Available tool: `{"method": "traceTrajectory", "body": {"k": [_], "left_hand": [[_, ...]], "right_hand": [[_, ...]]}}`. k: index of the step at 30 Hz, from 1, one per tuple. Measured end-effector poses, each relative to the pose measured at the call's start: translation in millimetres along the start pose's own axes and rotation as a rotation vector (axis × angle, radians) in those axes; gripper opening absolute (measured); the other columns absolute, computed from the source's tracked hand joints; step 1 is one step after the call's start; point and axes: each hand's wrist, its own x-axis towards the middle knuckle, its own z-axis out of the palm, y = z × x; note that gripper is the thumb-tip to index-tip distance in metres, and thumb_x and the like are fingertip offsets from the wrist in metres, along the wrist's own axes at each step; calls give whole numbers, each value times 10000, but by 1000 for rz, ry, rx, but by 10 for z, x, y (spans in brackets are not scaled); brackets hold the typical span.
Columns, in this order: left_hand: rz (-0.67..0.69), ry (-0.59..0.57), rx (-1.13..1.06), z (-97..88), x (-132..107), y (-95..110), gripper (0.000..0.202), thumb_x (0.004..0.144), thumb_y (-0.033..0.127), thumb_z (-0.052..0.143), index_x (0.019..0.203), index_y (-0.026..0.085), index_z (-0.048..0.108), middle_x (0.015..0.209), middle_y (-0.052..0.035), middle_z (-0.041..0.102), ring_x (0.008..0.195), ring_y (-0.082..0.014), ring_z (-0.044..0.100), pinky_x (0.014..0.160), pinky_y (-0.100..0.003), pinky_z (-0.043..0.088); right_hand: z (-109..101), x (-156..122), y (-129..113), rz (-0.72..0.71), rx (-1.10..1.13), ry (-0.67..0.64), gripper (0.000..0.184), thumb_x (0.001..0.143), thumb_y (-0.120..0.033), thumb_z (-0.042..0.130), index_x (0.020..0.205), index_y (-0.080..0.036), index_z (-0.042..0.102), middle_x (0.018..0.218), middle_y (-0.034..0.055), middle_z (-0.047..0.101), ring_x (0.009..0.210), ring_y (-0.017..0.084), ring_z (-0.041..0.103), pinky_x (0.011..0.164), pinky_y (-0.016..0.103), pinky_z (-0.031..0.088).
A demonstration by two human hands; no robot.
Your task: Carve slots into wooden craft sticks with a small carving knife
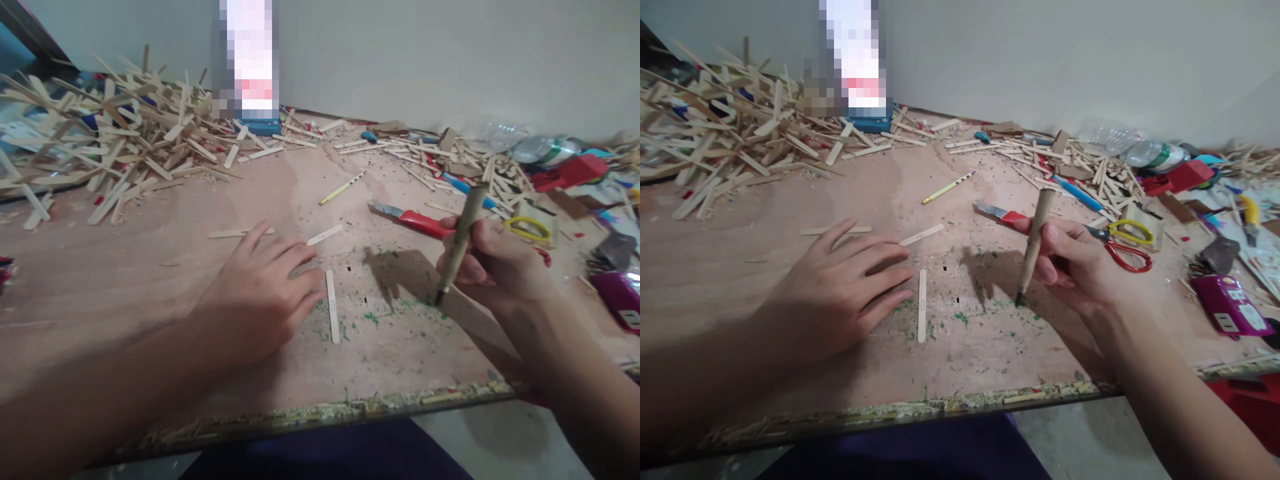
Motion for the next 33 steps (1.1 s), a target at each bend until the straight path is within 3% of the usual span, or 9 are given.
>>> {"method": "traceTrajectory", "body": {"k": [3,6,9,13,18,21,25,29,33], "left_hand": [[5,0,5,-4,18,0,241,1282,238,673,1204,230,900,1375,-126,951,1372,-348,891,1444,-711,563],[5,-3,12,-13,40,7,236,1275,228,679,1196,229,901,1356,-126,954,1361,-348,895,1433,-714,579],[14,-20,15,-34,52,17,264,1288,226,657,1188,226,901,1342,-124,956,1348,-351,902,1403,-717,607],[24,-28,19,-59,65,15,324,1311,231,610,1186,208,908,1343,-145,956,1324,-380,914,1351,-762,634],[30,-47,24,-81,93,-36,335,1326,256,614,1201,201,921,1349,-155,959,1269,-381,926,1309,-762,651],[33,-55,30,-88,96,-65,331,1325,253,617,1203,200,920,1353,-159,955,1257,-370,922,1316,-739,650],[42,-64,30,-82,86,-66,313,1320,255,639,1215,208,929,1353,-143,953,1265,-352,914,1344,-720,637],[29,-74,29,-87,84,-58,325,1318,254,625,1217,206,930,1362,-148,951,1272,-365,915,1354,-746,626],[28,-85,28,-104,87,-70,312,1318,259,635,1220,218,928,1368,-138,951,1267,-356,915,1373,-745,618]], "right_hand": [[88,-16,-31,-28,26,55,334,941,-528,1101,1246,-444,994,1082,-7,965,476,86,276,481,339,264],[177,-23,-76,-48,47,91,429,881,-392,1119,1284,-470,992,1479,24,976,520,69,262,503,350,264],[147,-3,-56,-46,52,77,470,935,-479,1116,1349,-349,935,1291,50,961,535,65,342,494,293,314],[13,28,34,-33,37,42,405,1256,-602,865,1316,-204,820,903,-50,720,565,74,458,514,209,434],[125,-19,-39,-32,45,57,391,1021,-502,1082,1320,-303,928,1225,57,957,505,54,356,455,279,339],[243,-56,-124,-49,75,70,349,873,-361,1124,1188,-435,994,1411,15,991,470,30,257,470,342,218],[164,-48,-84,-51,76,47,377,987,-473,1086,1293,-312,936,1143,18,944,484,35,337,467,271,306],[-6,-15,49,-40,67,-26,434,1260,-619,865,1257,-188,815,843,-71,681,539,70,460,494,202,437],[76,-46,14,-49,107,-26,301,1139,-470,1013,1297,-245,889,1001,-17,868,499,48,409,453,207,355]]}}
